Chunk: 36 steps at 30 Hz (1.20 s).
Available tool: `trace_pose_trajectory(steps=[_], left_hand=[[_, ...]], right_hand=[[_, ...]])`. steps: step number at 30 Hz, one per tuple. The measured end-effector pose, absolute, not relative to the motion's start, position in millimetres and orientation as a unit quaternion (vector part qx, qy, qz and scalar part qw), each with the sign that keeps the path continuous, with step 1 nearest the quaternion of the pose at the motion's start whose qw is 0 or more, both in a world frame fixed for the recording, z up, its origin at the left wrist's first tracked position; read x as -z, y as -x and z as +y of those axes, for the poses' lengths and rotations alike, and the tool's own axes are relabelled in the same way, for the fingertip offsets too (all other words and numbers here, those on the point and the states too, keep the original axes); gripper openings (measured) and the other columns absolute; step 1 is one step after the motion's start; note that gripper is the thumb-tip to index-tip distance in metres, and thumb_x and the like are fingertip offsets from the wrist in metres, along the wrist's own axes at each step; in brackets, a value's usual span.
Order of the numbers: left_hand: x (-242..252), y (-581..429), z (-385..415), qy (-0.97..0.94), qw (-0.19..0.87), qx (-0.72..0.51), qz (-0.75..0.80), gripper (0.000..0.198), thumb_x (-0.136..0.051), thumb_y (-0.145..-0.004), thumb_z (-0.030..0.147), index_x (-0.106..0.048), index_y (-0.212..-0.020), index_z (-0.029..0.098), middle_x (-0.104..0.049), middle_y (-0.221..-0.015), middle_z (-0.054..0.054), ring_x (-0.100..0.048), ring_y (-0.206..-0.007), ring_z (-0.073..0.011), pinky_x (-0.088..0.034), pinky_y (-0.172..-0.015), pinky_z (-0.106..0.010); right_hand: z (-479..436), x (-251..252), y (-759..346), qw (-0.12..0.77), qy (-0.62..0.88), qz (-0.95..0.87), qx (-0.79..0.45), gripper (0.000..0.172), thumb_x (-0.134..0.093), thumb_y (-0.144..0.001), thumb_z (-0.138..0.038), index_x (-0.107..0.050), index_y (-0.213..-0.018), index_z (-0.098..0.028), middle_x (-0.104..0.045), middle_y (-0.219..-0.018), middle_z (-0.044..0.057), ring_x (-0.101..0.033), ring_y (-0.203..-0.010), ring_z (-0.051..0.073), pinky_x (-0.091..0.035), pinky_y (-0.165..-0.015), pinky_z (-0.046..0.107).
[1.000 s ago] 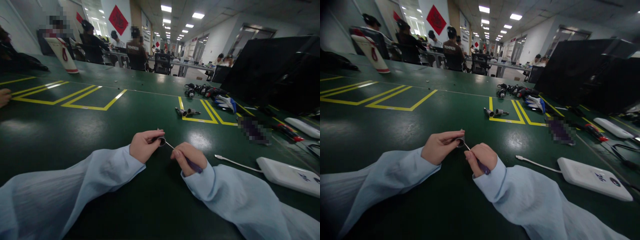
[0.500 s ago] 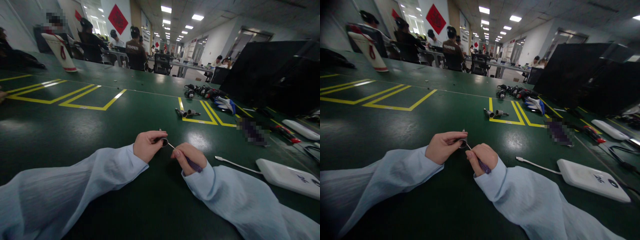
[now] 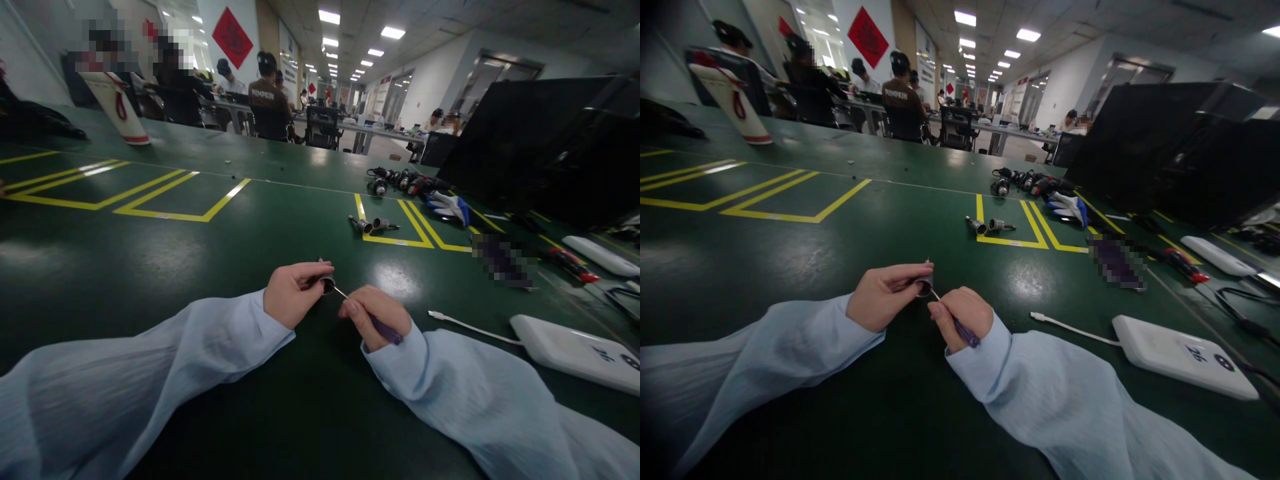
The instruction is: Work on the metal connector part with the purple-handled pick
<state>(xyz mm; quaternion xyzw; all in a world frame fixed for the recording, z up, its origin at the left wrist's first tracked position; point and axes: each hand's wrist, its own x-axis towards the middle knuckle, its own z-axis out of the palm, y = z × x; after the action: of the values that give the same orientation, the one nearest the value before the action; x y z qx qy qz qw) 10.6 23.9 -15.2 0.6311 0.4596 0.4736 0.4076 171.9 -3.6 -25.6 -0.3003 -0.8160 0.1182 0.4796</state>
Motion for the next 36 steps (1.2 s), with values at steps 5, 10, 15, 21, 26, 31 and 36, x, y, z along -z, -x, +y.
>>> trace_pose_trajectory(steps=[5,10,15,21,26,31,36], left_hand=[[11.0,-11.2,21.5,-0.619,0.430,-0.469,0.460,0.033,-0.058,-0.063,0.011,-0.066,-0.095,0.008,-0.065,-0.106,-0.013,-0.062,-0.097,-0.0232,-0.049,-0.089,-0.038],[8.7,-11.3,18.5,-0.608,0.448,-0.469,0.457,0.034,-0.057,-0.064,0.011,-0.066,-0.096,0.008,-0.065,-0.107,-0.012,-0.062,-0.097,-0.0233,-0.050,-0.088,-0.038],[10.0,-11.6,18.3,-0.599,0.450,-0.474,0.462,0.033,-0.059,-0.062,0.011,-0.067,-0.094,0.009,-0.065,-0.106,-0.011,-0.062,-0.097,-0.0236,-0.049,-0.089,-0.039],[10.6,-11.9,18.6,-0.595,0.455,-0.477,0.459,0.034,-0.060,-0.061,0.010,-0.067,-0.094,0.010,-0.066,-0.105,-0.011,-0.061,-0.098,-0.0243,-0.048,-0.091,-0.039],[9.6,-11.2,20.3,-0.569,0.487,-0.478,0.459,0.036,-0.061,-0.061,0.010,-0.065,-0.097,0.009,-0.066,-0.106,-0.011,-0.062,-0.095,-0.0239,-0.050,-0.088,-0.040],[11.8,-10.0,20.6,-0.547,0.523,-0.484,0.438,0.041,-0.064,-0.063,0.014,-0.062,-0.104,0.010,-0.067,-0.103,-0.011,-0.064,-0.091,-0.0234,-0.053,-0.082,-0.041],[15.1,-10.0,16.0,-0.600,0.457,-0.506,0.417,0.035,-0.065,-0.063,0.012,-0.065,-0.098,0.011,-0.063,-0.109,-0.012,-0.061,-0.099,-0.0229,-0.048,-0.091,-0.040]], right_hand=[[-1.0,29.9,-172.1,0.499,0.292,-0.804,-0.136,0.018,-0.047,-0.082,-0.016,-0.059,-0.069,-0.016,-0.063,-0.062,0.003,-0.057,-0.058,0.011,-0.045,-0.059,0.025],[-0.7,30.7,-172.5,0.499,0.288,-0.806,-0.137,0.018,-0.046,-0.082,-0.016,-0.059,-0.070,-0.016,-0.063,-0.062,0.003,-0.057,-0.059,0.011,-0.046,-0.060,0.025],[-2.8,28.2,-171.7,0.498,0.291,-0.804,-0.144,0.020,-0.045,-0.083,-0.017,-0.059,-0.069,-0.016,-0.063,-0.062,0.002,-0.058,-0.059,0.010,-0.045,-0.061,0.024],[-2.4,28.7,-169.9,0.503,0.340,-0.768,-0.203,0.026,-0.045,-0.084,-0.023,-0.061,-0.065,-0.017,-0.063,-0.061,0.002,-0.058,-0.060,0.010,-0.045,-0.060,0.022],[-0.6,26.5,-170.2,0.508,0.349,-0.733,-0.286,0.028,-0.045,-0.085,-0.029,-0.060,-0.064,-0.017,-0.065,-0.064,0.004,-0.059,-0.061,0.012,-0.047,-0.061,0.024],[-0.6,23.8,-170.8,0.508,0.359,-0.697,-0.356,0.028,-0.044,-0.086,-0.030,-0.060,-0.067,-0.017,-0.066,-0.067,0.005,-0.059,-0.058,0.011,-0.048,-0.058,0.024],[-3.7,27.9,-169.9,0.492,0.324,-0.785,-0.193,0.021,-0.045,-0.084,-0.022,-0.061,-0.070,-0.017,-0.065,-0.067,0.004,-0.060,-0.065,0.012,-0.046,-0.063,0.025]])
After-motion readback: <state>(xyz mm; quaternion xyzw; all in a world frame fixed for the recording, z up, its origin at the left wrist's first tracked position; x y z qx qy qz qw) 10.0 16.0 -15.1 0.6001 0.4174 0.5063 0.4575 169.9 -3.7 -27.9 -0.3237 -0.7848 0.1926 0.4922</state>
